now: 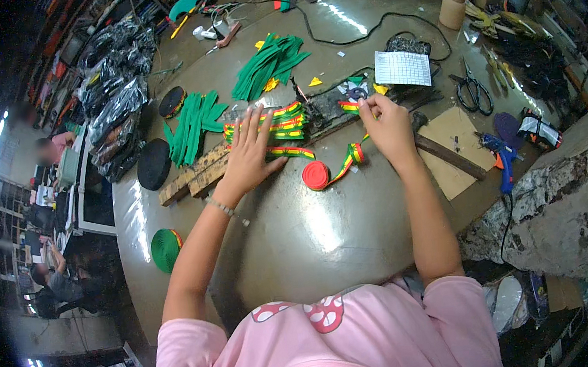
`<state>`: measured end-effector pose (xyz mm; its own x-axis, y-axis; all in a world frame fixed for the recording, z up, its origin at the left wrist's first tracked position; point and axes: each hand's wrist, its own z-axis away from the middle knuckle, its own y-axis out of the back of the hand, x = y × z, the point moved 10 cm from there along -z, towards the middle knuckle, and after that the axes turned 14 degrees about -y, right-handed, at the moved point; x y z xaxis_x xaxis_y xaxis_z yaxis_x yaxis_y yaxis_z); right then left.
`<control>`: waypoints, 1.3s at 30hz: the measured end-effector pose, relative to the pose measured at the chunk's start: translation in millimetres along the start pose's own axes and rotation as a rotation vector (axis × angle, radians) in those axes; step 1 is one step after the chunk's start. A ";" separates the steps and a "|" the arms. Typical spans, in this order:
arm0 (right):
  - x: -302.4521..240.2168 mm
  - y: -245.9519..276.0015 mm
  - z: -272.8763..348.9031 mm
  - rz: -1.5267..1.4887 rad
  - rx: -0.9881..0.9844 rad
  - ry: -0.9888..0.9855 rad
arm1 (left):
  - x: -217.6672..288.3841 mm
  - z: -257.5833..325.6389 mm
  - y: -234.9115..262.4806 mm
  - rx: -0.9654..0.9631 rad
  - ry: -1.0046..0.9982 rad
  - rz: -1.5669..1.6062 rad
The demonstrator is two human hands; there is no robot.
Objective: The person folds and stacks green fabric strips, then places them into a plastic bag. Later, they unroll a multicolored ribbon and fold it into sections on the table. The workspace contains hats and other craft materials.
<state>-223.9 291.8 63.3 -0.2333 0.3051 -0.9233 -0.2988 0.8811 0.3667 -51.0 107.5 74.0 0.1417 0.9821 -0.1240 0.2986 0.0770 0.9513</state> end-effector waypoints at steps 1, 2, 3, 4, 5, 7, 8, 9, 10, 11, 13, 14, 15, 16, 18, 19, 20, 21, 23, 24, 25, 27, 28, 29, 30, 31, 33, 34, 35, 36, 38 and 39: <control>-0.3 -0.9 0.3 -0.013 -0.004 0.003 | -2.6 -6.1 -5.6 0.001 -0.003 0.019; 0.2 -1.4 -0.6 -0.014 -0.006 -0.001 | -5.3 -11.3 -7.0 0.034 -0.015 0.030; 0.5 -1.0 -0.5 0.019 0.011 0.001 | -10.1 -13.5 -13.2 0.014 0.000 0.080; -2.1 -0.6 -0.4 0.020 0.014 0.030 | -12.5 -14.7 -13.6 0.042 0.002 0.130; -2.0 -0.4 -0.1 0.032 0.017 0.031 | -13.4 -14.3 -12.8 0.074 0.004 0.179; -3.0 -0.2 0.5 0.046 0.018 0.039 | -7.1 -8.9 -3.0 0.192 -0.032 0.213; -3.2 -0.5 0.9 0.035 0.015 0.037 | -3.9 -5.2 -2.6 0.199 -0.027 0.190; -3.5 -0.8 1.5 0.027 0.010 0.034 | 0.2 -0.4 -2.6 0.207 -0.020 0.171; -3.8 -3.0 2.4 0.015 -0.008 0.031 | 3.1 4.2 -3.3 0.213 -0.013 0.161; -5.1 -2.6 3.3 0.011 -0.001 0.032 | 6.5 9.3 -2.8 0.219 -0.015 0.122; -7.2 -4.3 5.5 -0.009 -0.013 0.027 | 9.3 15.3 -3.5 0.214 -0.031 0.081; -9.4 -4.9 6.5 -0.022 -0.022 0.034 | 9.1 17.2 -2.6 0.212 -0.041 0.063; -10.1 -5.2 7.6 -0.037 -0.029 0.027 | 3.4 18.6 -2.5 0.209 -0.010 0.115; -10.7 -4.6 8.0 -0.053 -0.033 0.018 | 1.5 19.5 1.3 0.216 -0.010 0.108; -10.2 -5.4 8.6 -0.068 -0.057 -0.005 | -4.1 20.4 10.3 0.203 0.010 0.102; -10.3 -4.9 8.5 -0.057 -0.056 -0.005 | -3.3 22.1 20.8 0.249 0.005 0.109; -12.0 -3.5 8.6 -0.057 -0.049 0.015 | -7.4 24.7 29.5 0.286 0.053 0.154; -10.4 -1.3 7.3 -0.074 -0.036 0.005 | -11.3 30.2 37.2 0.316 0.124 0.201; -9.9 2.0 5.0 -0.134 -0.021 0.023 | -12.9 38.8 50.8 0.358 0.219 0.225; -8.1 3.3 3.4 -0.154 -0.010 0.019 | -14.8 42.9 52.6 0.353 0.291 0.226; -7.2 2.9 1.9 -0.177 -0.017 0.021 | -14.5 45.9 53.2 0.356 0.341 0.223; -2.2 0.6 -0.8 -0.200 -0.030 -0.011 | -8.7 45.3 44.4 0.342 0.384 0.239; -2.7 -4.7 -0.7 -0.227 -0.086 -0.005 | 2.0 37.1 35.6 0.292 0.306 0.209; -1.9 -8.2 -0.1 -0.255 -0.118 -0.011 | 14.4 29.8 27.5 0.272 0.228 0.159; 1.3 -12.8 0.3 -0.277 -0.158 -0.049 | 26.2 22.7 17.5 0.248 0.150 0.111; -0.5 -13.8 2.2 -0.241 -0.159 -0.029 | 27.1 22.2 6.5 0.231 0.179 0.102; 0.1 -18.0 5.1 -0.168 -0.179 -0.043 | 23.3 20.5 -19.7 0.128 0.250 0.110; -0.6 -16.7 6.0 -0.153 -0.160 -0.040 | 25.5 19.1 -19.2 0.166 0.218 0.060; -1.7 -16.5 6.9 -0.142 -0.156 -0.035 | 25.3 18.6 -23.8 0.136 0.210 0.036; -6.1 -17.0 8.5 -0.151 -0.167 0.003 | 23.0 19.8 -27.7 0.091 0.221 0.019; -9.0 -16.0 9.0 -0.128 -0.157 0.024 | 26.6 19.5 -23.2 0.066 0.165 -0.039; -7.4 -14.7 8.1 -0.144 -0.153 0.002 | 28.7 20.8 -16.0 0.077 0.143 -0.070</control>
<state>-210.3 279.4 63.8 -0.1793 0.1789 -0.9674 -0.4661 0.8505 0.2437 -32.1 130.9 49.4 -0.0158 0.9896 -0.1428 0.3751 0.1383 0.9166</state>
